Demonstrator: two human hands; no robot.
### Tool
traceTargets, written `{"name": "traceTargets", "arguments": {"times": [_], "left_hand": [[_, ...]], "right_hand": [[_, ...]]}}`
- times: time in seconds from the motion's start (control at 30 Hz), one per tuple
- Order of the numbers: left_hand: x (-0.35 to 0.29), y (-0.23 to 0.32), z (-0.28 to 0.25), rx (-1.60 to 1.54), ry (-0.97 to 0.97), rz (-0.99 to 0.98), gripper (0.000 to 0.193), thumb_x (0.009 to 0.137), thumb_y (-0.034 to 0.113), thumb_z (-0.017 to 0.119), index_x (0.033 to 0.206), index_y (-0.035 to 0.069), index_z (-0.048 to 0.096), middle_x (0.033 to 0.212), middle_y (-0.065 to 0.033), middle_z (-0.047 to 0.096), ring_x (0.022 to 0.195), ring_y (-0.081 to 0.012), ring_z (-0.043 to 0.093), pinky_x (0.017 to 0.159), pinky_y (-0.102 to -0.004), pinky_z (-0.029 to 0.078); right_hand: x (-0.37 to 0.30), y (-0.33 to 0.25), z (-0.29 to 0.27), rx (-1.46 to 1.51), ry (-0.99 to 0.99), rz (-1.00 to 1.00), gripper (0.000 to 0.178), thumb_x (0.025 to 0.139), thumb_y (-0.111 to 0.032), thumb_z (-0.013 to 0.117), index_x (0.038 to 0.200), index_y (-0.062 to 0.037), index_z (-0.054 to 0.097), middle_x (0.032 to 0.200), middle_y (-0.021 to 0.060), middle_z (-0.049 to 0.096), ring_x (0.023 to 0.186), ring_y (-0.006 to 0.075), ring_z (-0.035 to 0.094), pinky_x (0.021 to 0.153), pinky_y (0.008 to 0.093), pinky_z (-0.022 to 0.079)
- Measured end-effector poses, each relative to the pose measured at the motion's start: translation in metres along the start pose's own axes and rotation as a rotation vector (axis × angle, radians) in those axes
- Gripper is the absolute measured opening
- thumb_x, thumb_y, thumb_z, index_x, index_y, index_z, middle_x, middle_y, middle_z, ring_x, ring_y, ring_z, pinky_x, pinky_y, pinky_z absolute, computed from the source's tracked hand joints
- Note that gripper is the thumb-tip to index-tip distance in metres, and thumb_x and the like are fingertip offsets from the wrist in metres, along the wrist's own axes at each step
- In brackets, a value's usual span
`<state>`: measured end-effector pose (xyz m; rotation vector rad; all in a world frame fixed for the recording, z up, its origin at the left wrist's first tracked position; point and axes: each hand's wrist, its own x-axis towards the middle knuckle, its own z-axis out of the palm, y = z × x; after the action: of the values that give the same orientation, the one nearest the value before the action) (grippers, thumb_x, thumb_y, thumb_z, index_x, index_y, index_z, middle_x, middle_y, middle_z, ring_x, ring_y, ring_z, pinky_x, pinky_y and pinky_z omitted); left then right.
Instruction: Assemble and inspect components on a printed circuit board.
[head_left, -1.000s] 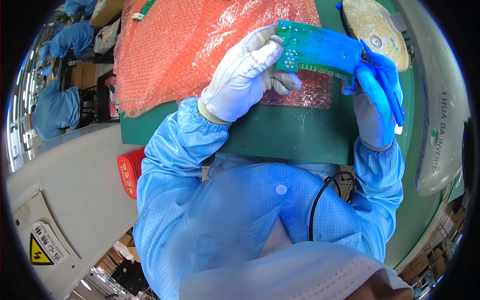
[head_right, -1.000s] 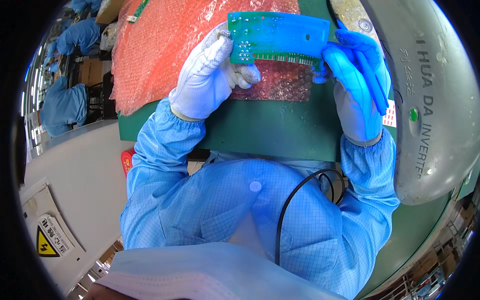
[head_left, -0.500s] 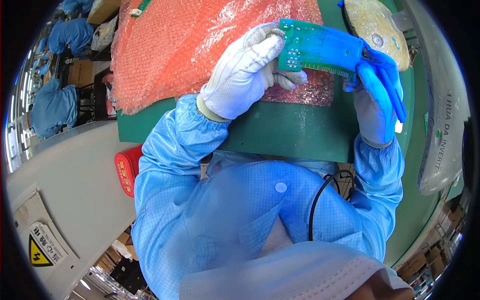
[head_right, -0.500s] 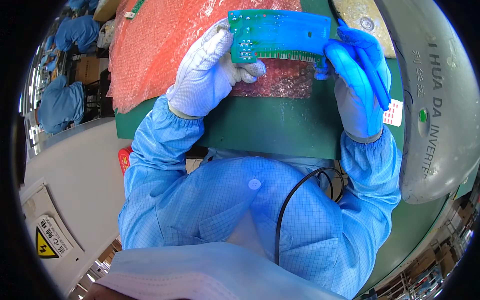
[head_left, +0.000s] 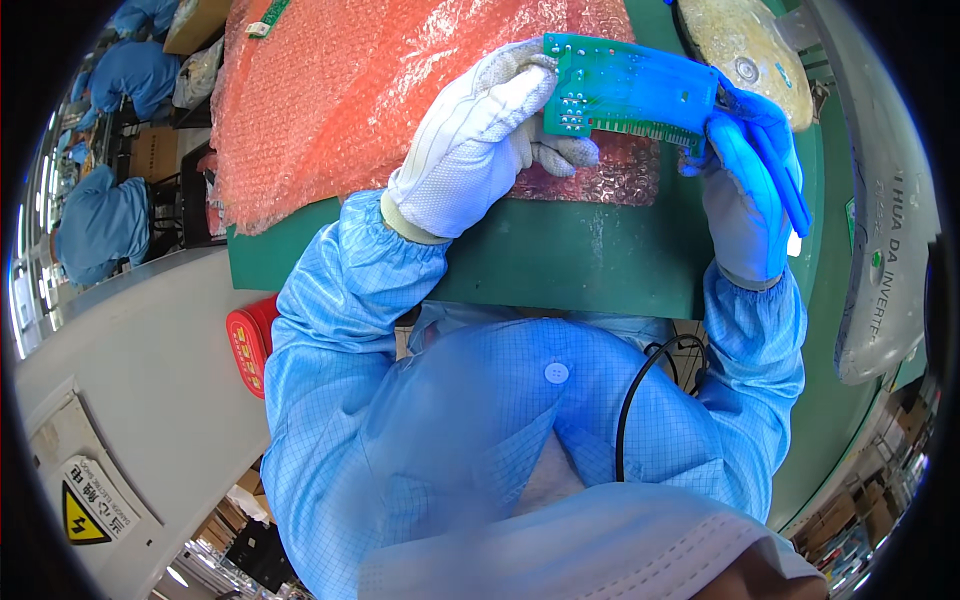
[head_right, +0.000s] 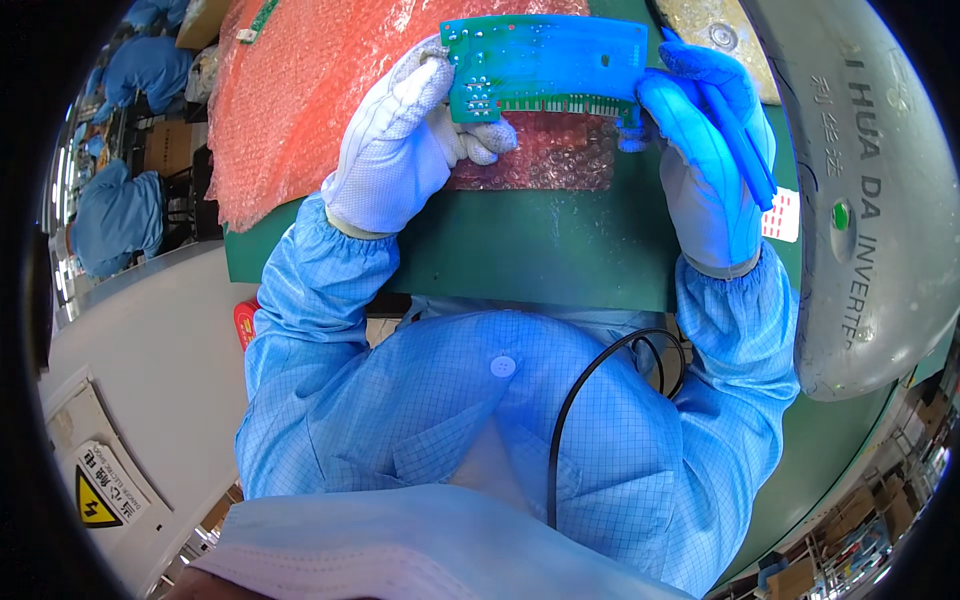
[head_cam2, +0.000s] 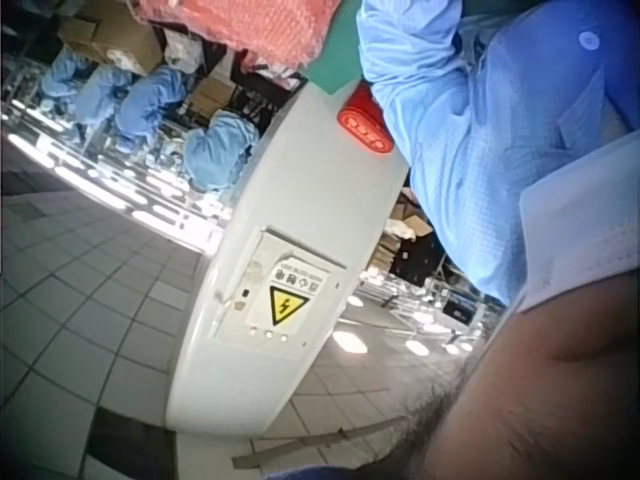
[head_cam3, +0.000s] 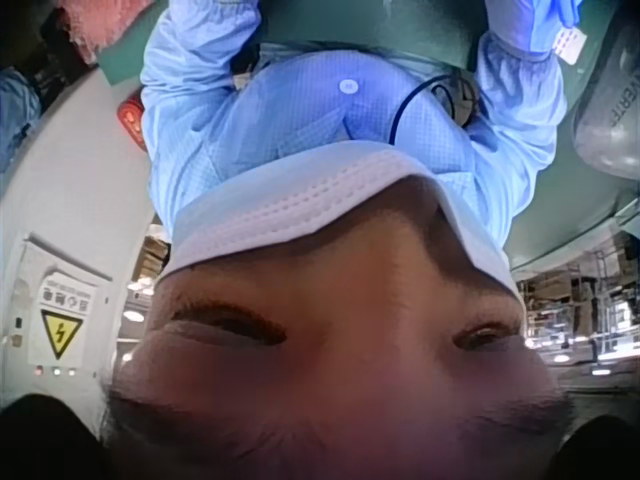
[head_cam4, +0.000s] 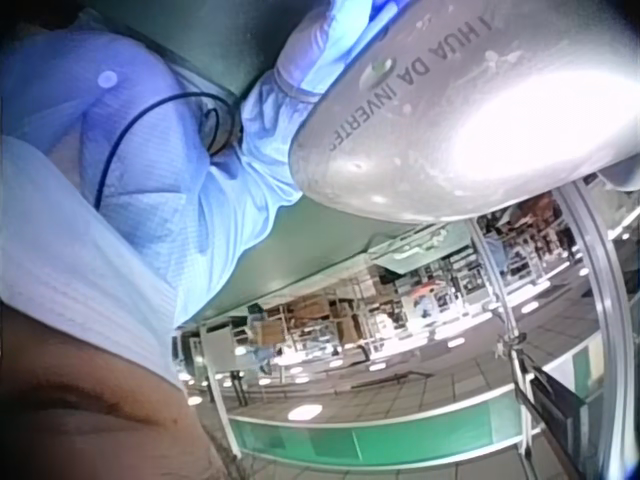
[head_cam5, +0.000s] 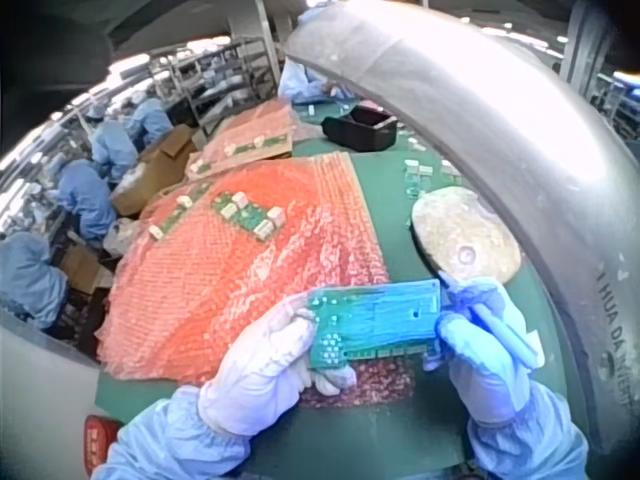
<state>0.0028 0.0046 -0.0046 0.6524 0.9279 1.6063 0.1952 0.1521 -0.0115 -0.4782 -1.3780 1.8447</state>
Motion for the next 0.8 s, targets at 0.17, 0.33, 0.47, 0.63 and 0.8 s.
{"name": "traceTargets", "arguments": {"times": [0.17,0.33,0.47,0.63,0.8], "left_hand": [[0.0,0.0001,0.0008,0.014,0.022,-0.009,0.049,0.1,0.028,0.045,0.136,-0.004,0.036,0.111,-0.0168,0.06,0.083,-0.0246,0.067,0.069,-0.0305,0.054],[0.0008,-0.0007,-0.0012,-0.002,0.006,-0.016,0.048,0.099,0.028,0.046,0.135,-0.004,0.038,0.11,-0.0169,0.06,0.083,-0.0251,0.067,0.068,-0.0304,0.054],[0.0006,-0.0033,-0.0017,-0.017,0.024,-0.004,0.047,0.099,0.027,0.048,0.134,-0.003,0.04,0.107,-0.0171,0.061,0.083,-0.0253,0.067,0.067,-0.0302,0.054],[0.0002,-0.0036,-0.001,-0.023,0.04,0.001,0.046,0.099,0.027,0.047,0.133,-0.003,0.04,0.107,-0.0172,0.061,0.083,-0.0255,0.067,0.067,-0.03,0.054],[0.0008,-0.0029,-0.0021,-0.011,0.016,-0.009,0.047,0.1,0.027,0.046,0.135,-0.003,0.038,0.109,-0.0167,0.06,0.084,-0.0247,0.067,0.068,-0.0297,0.054]], "right_hand": [[0.0002,-0.0006,0.0006,0.001,-0.013,0.001,0.032,0.089,-0.006,0.059,0.12,-0.0009,0.055,0.1,0.0123,0.063,0.084,0.0187,0.06,0.068,0.0316,0.05],[-0.0006,0.0006,-0.0011,0.004,-0.01,-0.023,0.032,0.089,-0.007,0.059,0.12,-0.0007,0.055,0.1,0.012,0.063,0.084,0.019,0.06,0.068,0.0314,0.05],[-0.0015,-0.0012,-0.0002,-0.059,-0.008,-0.027,0.032,0.089,-0.01,0.06,0.12,-0.0019,0.055,0.097,0.0114,0.062,0.078,0.0178,0.06,0.066,0.0304,0.049],[-0.0043,-0.005,0.0001,-0.108,0.003,0.04,0.031,0.09,-0.013,0.061,0.12,-0.0039,0.056,0.087,0.0098,0.061,0.07,0.0149,0.057,0.061,0.0272,0.045],[-0.0039,-0.0052,-0.002,-0.166,-0.038,-0.002,0.032,0.09,-0.015,0.061,0.12,-0.0039,0.056,0.082,0.0097,0.06,0.068,0.0142,0.055,0.06,0.0273,0.043]]}}
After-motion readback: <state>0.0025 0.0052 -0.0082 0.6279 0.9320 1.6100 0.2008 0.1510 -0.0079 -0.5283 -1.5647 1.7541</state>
